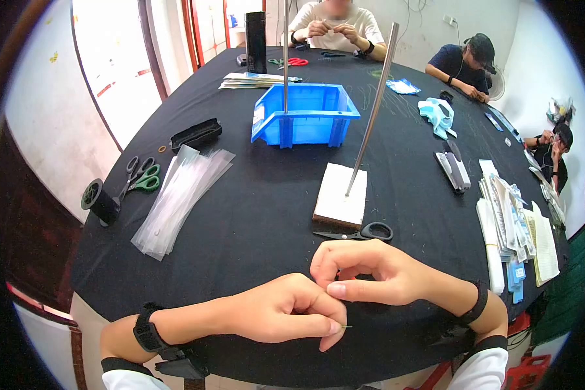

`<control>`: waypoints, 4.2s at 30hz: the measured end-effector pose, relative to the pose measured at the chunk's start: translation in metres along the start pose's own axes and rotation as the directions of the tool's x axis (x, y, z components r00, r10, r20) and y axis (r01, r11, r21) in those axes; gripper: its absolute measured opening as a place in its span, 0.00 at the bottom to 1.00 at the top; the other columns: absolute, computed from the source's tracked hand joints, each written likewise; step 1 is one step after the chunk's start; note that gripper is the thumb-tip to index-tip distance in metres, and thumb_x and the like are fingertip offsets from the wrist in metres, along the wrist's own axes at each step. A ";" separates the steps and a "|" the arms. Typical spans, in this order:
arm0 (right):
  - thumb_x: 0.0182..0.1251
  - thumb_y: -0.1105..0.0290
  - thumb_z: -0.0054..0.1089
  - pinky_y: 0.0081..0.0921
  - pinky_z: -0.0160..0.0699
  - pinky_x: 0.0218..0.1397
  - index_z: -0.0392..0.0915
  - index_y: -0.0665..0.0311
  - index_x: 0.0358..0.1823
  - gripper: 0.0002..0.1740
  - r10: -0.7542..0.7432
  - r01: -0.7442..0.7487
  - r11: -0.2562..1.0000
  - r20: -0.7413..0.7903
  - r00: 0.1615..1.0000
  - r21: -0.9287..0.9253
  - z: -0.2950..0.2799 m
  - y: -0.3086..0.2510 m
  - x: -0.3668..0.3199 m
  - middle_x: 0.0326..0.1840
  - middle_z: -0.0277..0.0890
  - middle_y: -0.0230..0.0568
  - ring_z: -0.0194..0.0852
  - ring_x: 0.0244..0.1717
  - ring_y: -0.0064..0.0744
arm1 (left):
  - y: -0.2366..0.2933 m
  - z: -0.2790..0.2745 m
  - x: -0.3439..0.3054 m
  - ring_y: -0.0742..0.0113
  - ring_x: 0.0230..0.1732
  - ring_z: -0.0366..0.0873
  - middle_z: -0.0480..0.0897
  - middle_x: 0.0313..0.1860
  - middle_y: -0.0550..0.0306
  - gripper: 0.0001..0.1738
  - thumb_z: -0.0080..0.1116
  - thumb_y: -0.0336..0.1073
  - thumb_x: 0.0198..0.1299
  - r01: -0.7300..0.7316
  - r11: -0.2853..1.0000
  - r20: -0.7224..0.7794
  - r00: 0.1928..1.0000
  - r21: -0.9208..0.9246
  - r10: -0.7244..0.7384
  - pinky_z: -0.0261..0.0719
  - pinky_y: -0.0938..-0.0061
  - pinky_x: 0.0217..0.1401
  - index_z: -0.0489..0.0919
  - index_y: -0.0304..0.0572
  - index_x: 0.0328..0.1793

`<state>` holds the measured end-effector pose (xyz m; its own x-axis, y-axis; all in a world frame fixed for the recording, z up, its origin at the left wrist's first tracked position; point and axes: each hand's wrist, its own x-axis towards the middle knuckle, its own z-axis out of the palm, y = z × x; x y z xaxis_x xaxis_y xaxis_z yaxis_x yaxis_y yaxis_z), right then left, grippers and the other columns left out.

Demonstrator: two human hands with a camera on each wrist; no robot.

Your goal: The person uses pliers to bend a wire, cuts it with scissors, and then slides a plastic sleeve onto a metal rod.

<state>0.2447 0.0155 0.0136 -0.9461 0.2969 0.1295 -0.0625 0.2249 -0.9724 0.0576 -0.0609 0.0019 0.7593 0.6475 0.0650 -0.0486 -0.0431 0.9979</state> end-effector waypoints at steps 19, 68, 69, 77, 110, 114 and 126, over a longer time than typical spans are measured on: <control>0.67 0.76 0.48 0.18 0.76 0.32 0.57 0.67 0.63 0.23 0.181 -0.168 0.922 -0.002 0.984 0.349 0.012 -0.001 0.002 0.53 0.69 0.42 0.76 0.40 0.25 | 0.013 -0.005 0.000 0.81 0.14 0.50 0.58 0.12 0.71 0.13 0.47 0.34 0.62 -0.171 0.908 -0.526 0.848 -0.382 -0.061 0.48 0.80 0.19 0.73 0.34 0.29; 0.44 0.71 0.59 0.24 0.73 0.23 0.74 0.64 0.34 0.13 -0.452 0.207 0.268 0.067 0.890 -0.941 -0.006 0.004 -0.005 0.26 0.69 0.33 0.73 0.25 0.29 | -0.009 -0.004 0.011 0.85 0.16 0.56 0.66 0.15 0.70 0.13 0.46 0.31 0.64 0.114 0.988 -0.491 0.858 -0.106 -0.152 0.51 0.84 0.18 0.79 0.29 0.35; 0.45 0.71 0.59 0.25 0.73 0.23 0.74 0.65 0.34 0.13 -0.470 0.206 0.278 0.054 0.881 -0.938 -0.006 0.006 -0.003 0.25 0.69 0.32 0.72 0.24 0.30 | -0.010 -0.004 0.011 0.85 0.16 0.56 0.66 0.15 0.70 0.13 0.46 0.31 0.64 0.116 0.989 -0.503 0.852 -0.094 -0.148 0.50 0.84 0.18 0.79 0.30 0.34; 0.44 0.66 0.69 0.30 0.74 0.32 0.72 0.67 0.34 0.19 -0.073 -0.082 0.334 -0.113 0.991 -0.939 -0.002 -0.027 -0.016 0.35 0.69 0.41 0.71 0.32 0.38 | -0.012 -0.009 0.008 0.86 0.14 0.54 0.62 0.13 0.72 0.14 0.45 0.33 0.65 0.098 0.993 -0.640 0.759 -0.070 -0.120 0.48 0.84 0.16 0.78 0.32 0.32; 0.45 0.76 0.68 0.30 0.74 0.40 0.77 0.68 0.29 0.10 -0.269 -0.197 0.454 -0.344 0.900 -0.869 0.004 -0.001 -0.022 0.40 0.70 0.44 0.70 0.40 0.40 | -0.003 -0.001 0.007 0.86 0.17 0.57 0.65 0.14 0.71 0.13 0.46 0.32 0.63 0.077 0.975 -0.741 0.663 0.207 0.105 0.51 0.84 0.18 0.80 0.32 0.32; 0.44 0.79 0.67 0.26 0.73 0.35 0.76 0.69 0.28 0.09 -0.270 -0.191 0.451 -0.337 0.902 -0.872 0.005 -0.001 -0.023 0.38 0.69 0.46 0.69 0.36 0.38 | -0.001 0.000 0.007 0.86 0.17 0.57 0.66 0.14 0.70 0.13 0.47 0.32 0.63 0.087 0.972 -0.740 0.664 0.220 0.108 0.52 0.83 0.19 0.80 0.33 0.31; 0.48 0.75 0.68 0.25 0.69 0.24 0.78 0.68 0.29 0.09 -0.232 -0.131 0.646 -0.357 0.905 -0.752 0.004 0.006 -0.024 0.27 0.69 0.42 0.69 0.22 0.35 | -0.004 0.000 0.008 0.85 0.16 0.56 0.64 0.14 0.71 0.14 0.45 0.33 0.65 0.087 0.980 -0.730 0.680 0.181 0.075 0.51 0.84 0.18 0.79 0.33 0.32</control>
<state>0.2658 0.0062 0.0039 -0.7279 0.5479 0.4123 0.3228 0.8043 -0.4990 0.0637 -0.0551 -0.0013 0.0391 0.9921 0.1196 0.1358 -0.1238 0.9830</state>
